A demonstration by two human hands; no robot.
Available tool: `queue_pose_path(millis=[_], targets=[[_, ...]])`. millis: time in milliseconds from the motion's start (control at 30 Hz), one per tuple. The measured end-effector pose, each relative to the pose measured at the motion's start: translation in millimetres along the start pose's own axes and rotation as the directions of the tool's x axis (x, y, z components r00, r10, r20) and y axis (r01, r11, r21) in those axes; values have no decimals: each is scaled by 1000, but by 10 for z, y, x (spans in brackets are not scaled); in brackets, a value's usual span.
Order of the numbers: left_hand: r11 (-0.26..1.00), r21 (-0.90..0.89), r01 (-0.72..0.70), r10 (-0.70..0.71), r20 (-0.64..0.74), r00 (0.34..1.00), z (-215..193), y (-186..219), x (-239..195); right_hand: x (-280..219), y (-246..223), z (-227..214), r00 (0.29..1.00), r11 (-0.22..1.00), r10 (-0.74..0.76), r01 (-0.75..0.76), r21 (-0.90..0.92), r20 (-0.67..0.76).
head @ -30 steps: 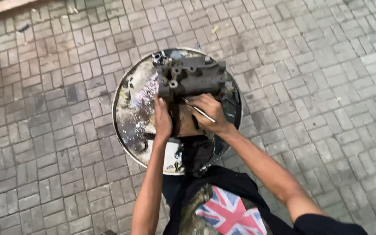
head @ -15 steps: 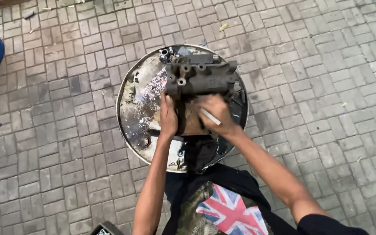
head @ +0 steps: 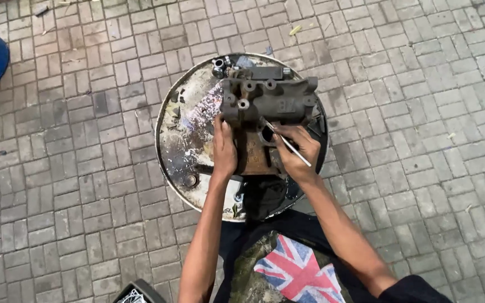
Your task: The person cleans a metal engine component placed on a metal tray. They first wipe the surface with a dark cloth, then use a white stick to scrub the inside of the cylindrical openings. Finally, they wipe the component again with the cloth.
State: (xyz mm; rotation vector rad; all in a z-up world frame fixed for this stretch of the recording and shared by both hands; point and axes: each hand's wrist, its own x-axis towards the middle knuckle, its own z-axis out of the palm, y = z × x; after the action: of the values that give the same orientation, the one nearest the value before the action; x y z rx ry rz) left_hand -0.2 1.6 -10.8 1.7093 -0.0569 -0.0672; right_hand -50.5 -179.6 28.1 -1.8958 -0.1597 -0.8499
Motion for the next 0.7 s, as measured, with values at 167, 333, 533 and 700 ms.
queue_pose_path(millis=[167,333,533,700], targets=[[1000,-18,-16,16,0,1000,20,-77,22,-27,1,317,996,999,-38,35,39,79],[999,-18,31,-30,22,999,-11,11,31,167,-68,117,997,997,-78,78,-7,16],[998,-12,67,-66,20,998,5,-133,144,89,118,256,971,989,-150,148,21,189],[999,-38,-8,9,26,1000,-16,-9,23,284,-61,168,986,989,-147,149,-23,76]])
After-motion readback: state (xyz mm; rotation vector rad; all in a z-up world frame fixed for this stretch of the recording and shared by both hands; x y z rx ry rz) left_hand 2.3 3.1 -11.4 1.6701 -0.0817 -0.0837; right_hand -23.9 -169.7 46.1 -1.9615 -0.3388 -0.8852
